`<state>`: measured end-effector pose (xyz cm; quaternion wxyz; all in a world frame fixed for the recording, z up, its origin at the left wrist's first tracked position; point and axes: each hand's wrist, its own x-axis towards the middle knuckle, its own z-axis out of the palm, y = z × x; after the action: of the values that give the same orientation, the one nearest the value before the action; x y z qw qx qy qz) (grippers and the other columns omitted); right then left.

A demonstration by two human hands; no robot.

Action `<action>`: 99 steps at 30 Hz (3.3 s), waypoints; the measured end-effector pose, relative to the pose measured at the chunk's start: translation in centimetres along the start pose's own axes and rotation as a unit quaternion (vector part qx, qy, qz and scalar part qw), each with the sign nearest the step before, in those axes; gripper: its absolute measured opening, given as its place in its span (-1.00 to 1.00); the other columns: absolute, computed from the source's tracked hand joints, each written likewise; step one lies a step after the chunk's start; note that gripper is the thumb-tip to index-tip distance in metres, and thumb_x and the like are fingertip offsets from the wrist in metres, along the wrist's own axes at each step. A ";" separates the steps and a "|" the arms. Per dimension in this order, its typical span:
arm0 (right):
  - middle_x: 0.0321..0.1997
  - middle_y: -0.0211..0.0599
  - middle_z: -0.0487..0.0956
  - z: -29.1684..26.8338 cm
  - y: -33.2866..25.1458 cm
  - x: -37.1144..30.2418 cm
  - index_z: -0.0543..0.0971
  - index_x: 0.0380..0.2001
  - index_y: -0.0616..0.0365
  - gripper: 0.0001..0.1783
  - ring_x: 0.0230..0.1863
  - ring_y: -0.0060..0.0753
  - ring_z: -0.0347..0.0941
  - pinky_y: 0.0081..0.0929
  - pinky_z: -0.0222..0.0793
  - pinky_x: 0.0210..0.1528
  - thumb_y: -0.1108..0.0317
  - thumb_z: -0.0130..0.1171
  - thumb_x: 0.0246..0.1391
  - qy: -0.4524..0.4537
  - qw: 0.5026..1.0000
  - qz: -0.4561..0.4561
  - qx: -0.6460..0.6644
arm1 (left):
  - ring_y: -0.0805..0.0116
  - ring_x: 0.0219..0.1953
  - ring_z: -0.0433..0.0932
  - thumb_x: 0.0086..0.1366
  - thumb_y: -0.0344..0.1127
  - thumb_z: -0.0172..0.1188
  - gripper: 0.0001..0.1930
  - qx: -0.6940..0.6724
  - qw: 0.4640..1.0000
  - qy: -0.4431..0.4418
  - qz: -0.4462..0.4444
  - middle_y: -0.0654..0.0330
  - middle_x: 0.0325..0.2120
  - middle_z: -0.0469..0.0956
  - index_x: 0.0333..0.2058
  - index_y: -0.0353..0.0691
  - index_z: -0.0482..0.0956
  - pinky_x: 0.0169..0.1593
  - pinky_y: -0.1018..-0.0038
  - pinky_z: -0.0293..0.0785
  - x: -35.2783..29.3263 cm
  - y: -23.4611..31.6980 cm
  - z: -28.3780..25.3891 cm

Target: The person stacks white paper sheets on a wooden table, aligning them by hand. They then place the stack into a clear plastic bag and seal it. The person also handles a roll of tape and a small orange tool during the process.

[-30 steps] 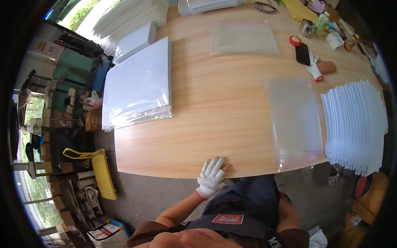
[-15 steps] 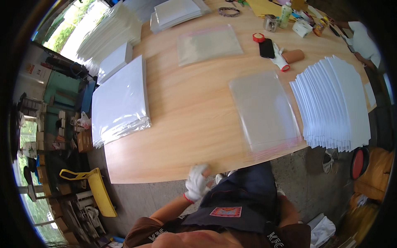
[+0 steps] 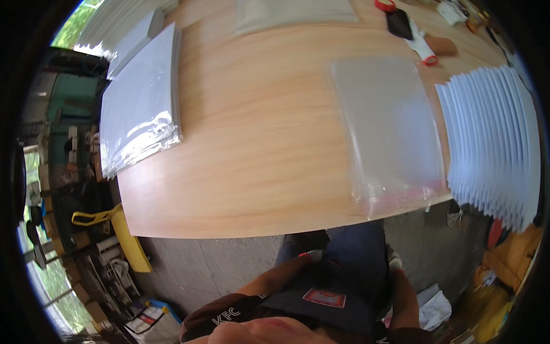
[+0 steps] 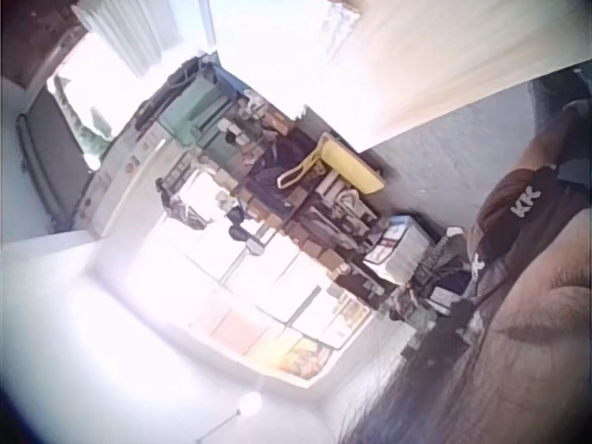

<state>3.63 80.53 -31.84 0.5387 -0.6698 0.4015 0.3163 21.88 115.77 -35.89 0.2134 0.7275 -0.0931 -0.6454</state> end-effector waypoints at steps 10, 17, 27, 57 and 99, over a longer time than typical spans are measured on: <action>0.45 -0.17 0.10 -3.2 15.9 3.5 0.07 0.39 0.13 -0.38 0.43 -0.23 0.03 -0.41 0.01 0.39 0.10 -0.22 0.36 -0.149 0.910 -0.139 0.362 | 0.01 -0.13 0.59 0.26 -0.04 -0.01 -0.60 -0.031 0.999 -0.038 -0.012 -0.04 -0.16 0.60 -0.07 -0.12 0.57 -0.08 0.15 0.48 -1.6 0.1 5.0; 0.32 -0.07 0.31 -1.0 0.4 -0.8 0.26 0.29 0.20 -0.47 0.33 -0.20 0.23 -0.41 0.15 0.32 0.24 -0.08 0.32 0.031 0.966 0.089 0.241 | 0.03 -0.17 0.61 0.26 -0.01 0.00 -0.58 -0.012 1.000 -0.012 0.000 -0.02 -0.19 0.62 -0.06 -0.10 0.59 -0.12 0.15 0.50 -1.5 -0.9 5.2; 0.22 -0.03 0.42 -6.2 -6.4 3.6 0.35 0.22 0.24 -0.52 0.25 -0.18 0.33 -0.40 0.22 0.27 0.29 -0.02 0.28 0.033 0.981 -0.047 -0.185 | 0.09 -0.33 0.62 0.16 -0.14 0.12 -0.67 0.192 0.924 0.311 0.111 0.04 -0.37 0.61 -0.11 -0.06 0.58 -0.29 0.19 0.55 -11.9 7.0 -6.5; -0.46 -0.01 0.61 -4.4 -21.8 -8.5 0.63 -0.59 0.03 -0.84 -0.32 0.09 0.57 -0.07 0.46 -0.30 0.34 0.07 -0.10 -0.187 0.497 -0.408 -0.743 | 0.10 0.09 0.36 -0.02 -0.04 0.25 -0.51 0.194 0.612 0.741 0.196 0.09 0.00 0.45 -0.11 -0.15 0.57 0.19 0.24 0.26 -24.0 10.3 -22.9; -0.44 0.02 0.58 14.0 -29.5 -7.7 0.60 -0.47 0.07 -0.66 -0.34 0.09 0.54 -0.02 0.42 -0.27 0.01 0.10 -0.04 -0.423 0.673 -0.448 -0.410 | -0.09 0.28 0.18 0.05 -0.26 0.11 -0.30 0.415 0.702 0.553 0.170 -0.05 0.25 0.21 0.26 0.01 0.29 0.33 0.04 0.10 -26.9 10.6 -25.7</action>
<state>26.02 98.57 -14.56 0.3992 -0.7174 -0.3874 0.4193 44.47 122.28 -5.18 0.0092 0.9406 -0.3386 0.0240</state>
